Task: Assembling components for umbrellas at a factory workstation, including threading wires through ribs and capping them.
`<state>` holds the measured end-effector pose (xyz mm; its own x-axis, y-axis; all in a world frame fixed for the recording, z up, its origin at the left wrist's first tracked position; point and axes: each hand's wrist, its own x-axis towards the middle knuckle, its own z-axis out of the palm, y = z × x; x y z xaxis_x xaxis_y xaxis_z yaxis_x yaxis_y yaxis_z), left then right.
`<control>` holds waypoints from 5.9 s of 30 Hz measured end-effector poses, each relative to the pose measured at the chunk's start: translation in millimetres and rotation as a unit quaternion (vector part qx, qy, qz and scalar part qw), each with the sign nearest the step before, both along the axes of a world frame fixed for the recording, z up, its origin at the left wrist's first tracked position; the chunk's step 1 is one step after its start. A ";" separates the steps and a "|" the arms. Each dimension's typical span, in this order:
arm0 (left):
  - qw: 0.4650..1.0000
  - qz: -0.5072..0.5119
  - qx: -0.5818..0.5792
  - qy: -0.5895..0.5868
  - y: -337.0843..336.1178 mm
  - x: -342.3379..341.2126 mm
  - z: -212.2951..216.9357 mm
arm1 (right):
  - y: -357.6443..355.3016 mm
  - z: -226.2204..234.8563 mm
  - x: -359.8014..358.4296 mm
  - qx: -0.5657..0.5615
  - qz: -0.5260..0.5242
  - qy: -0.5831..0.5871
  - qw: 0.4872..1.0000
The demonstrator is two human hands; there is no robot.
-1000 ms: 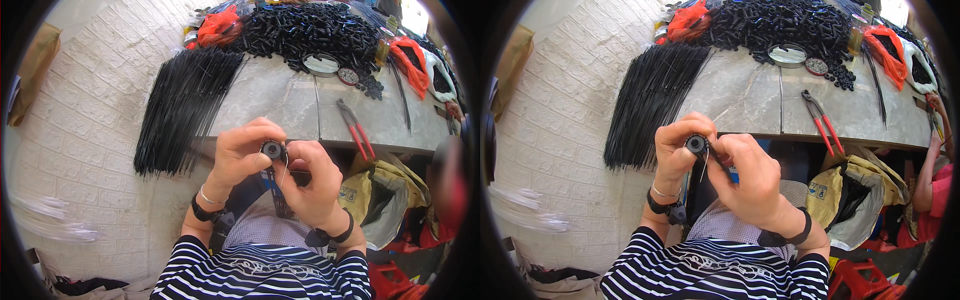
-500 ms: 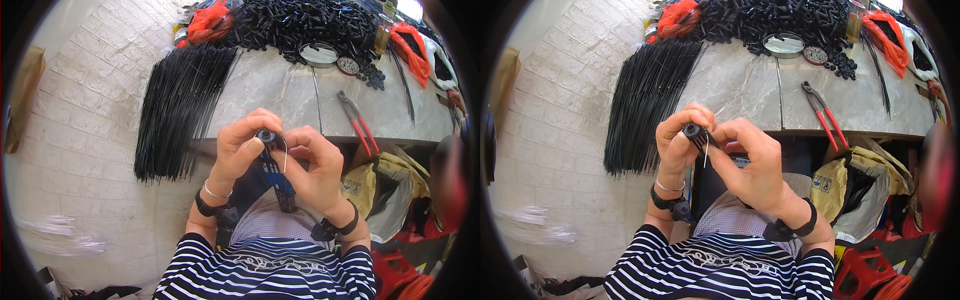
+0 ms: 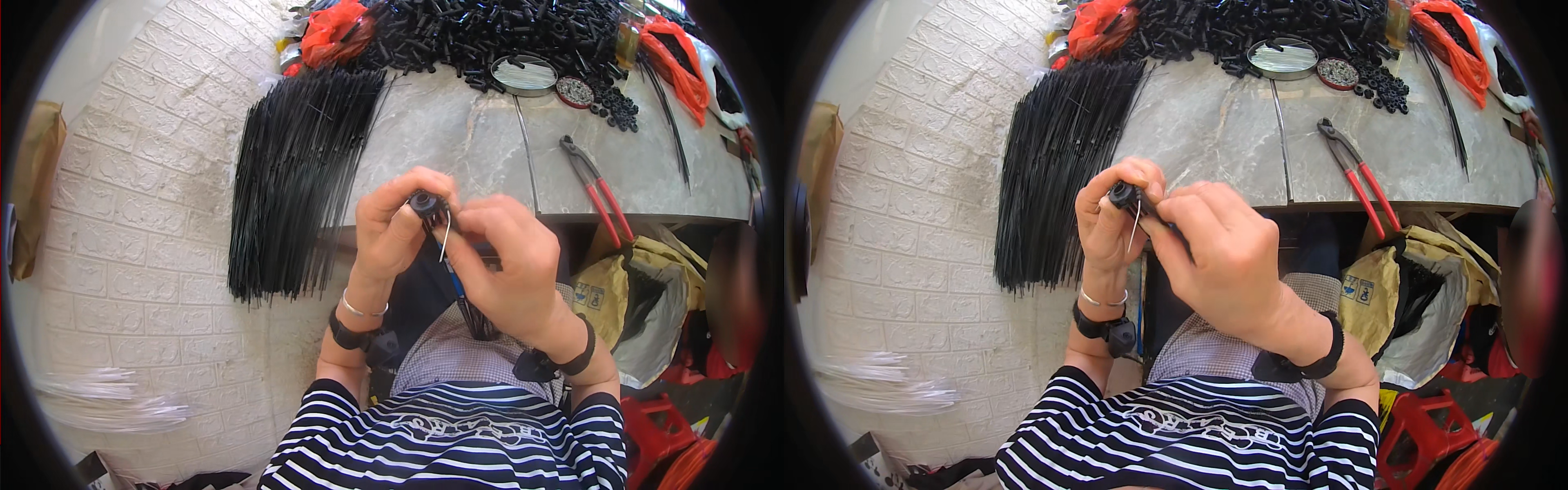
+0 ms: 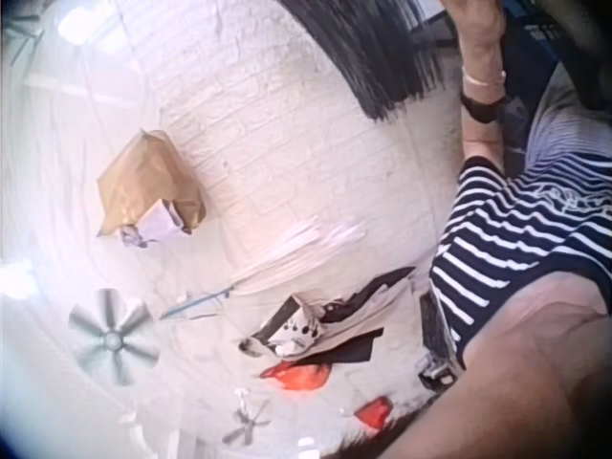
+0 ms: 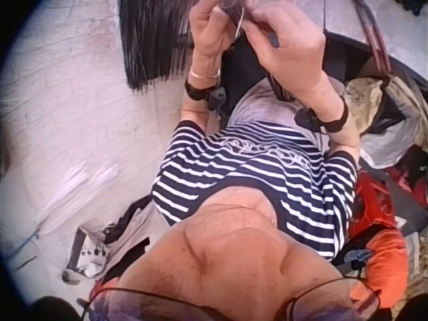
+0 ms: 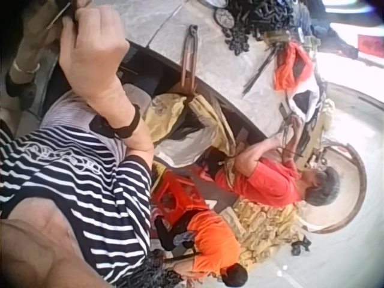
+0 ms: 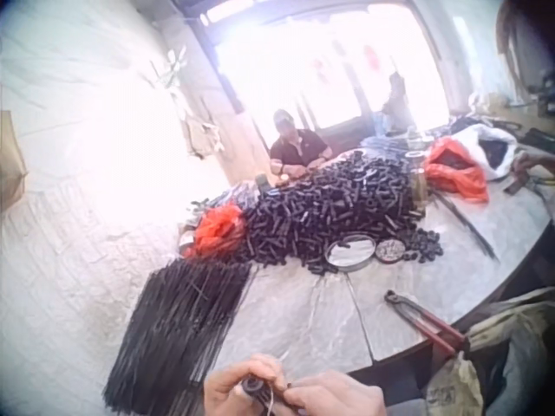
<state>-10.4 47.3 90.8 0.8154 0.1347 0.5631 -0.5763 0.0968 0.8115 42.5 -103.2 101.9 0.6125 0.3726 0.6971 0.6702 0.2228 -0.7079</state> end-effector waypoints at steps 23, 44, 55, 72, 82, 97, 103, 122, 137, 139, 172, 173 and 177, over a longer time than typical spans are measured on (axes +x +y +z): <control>1.000 0.015 0.009 -0.008 -2.0 -1.6 0.6 | 5.9 -3.6 -4.9 -0.011 -0.128 -0.155 0.979; 0.989 -0.110 -0.092 -0.027 -7.6 -6.8 -0.2 | -16.5 5.2 -5.7 0.026 0.094 0.091 0.991; 0.992 -0.103 -0.065 -0.016 -12.0 -1.5 0.8 | -26.5 9.3 1.3 0.007 0.105 0.100 0.989; 1.000 -0.005 -0.007 0.024 -30.8 6.1 9.3 | -32.3 1.8 4.6 0.046 0.004 0.017 0.999; 0.997 0.016 -0.046 0.054 -37.3 2.7 9.0 | -28.6 1.2 4.4 0.034 -0.026 -0.023 0.999; 0.982 0.164 0.038 0.086 -51.2 -3.1 15.2 | -19.9 -4.5 9.5 0.004 -0.140 -0.207 0.968; 0.980 0.163 0.076 0.079 -51.0 -5.3 21.1 | -19.2 -4.4 10.6 0.007 -0.145 -0.189 0.971; 0.979 0.157 0.090 0.093 -48.3 -2.7 22.3 | -14.9 -7.4 7.3 0.015 -0.104 -0.064 0.992; 0.975 0.165 0.083 0.125 -49.0 4.8 28.0 | -24.1 0.2 13.7 -0.036 -0.117 -0.048 0.991; 0.967 0.156 0.158 0.124 -46.5 5.4 26.5 | -24.4 8.3 10.8 -0.009 -0.173 -0.071 0.982; 0.966 0.189 0.147 0.094 -51.2 -4.7 35.3 | -27.8 23.6 22.3 0.017 -0.096 -0.143 0.985; 0.966 0.189 0.146 0.094 -50.8 -5.1 35.4 | -27.6 22.9 23.0 0.017 -0.095 -0.143 0.985; 0.969 0.184 0.135 0.096 -49.8 -5.4 34.3 | -27.9 23.9 29.0 0.011 -0.079 -0.172 0.982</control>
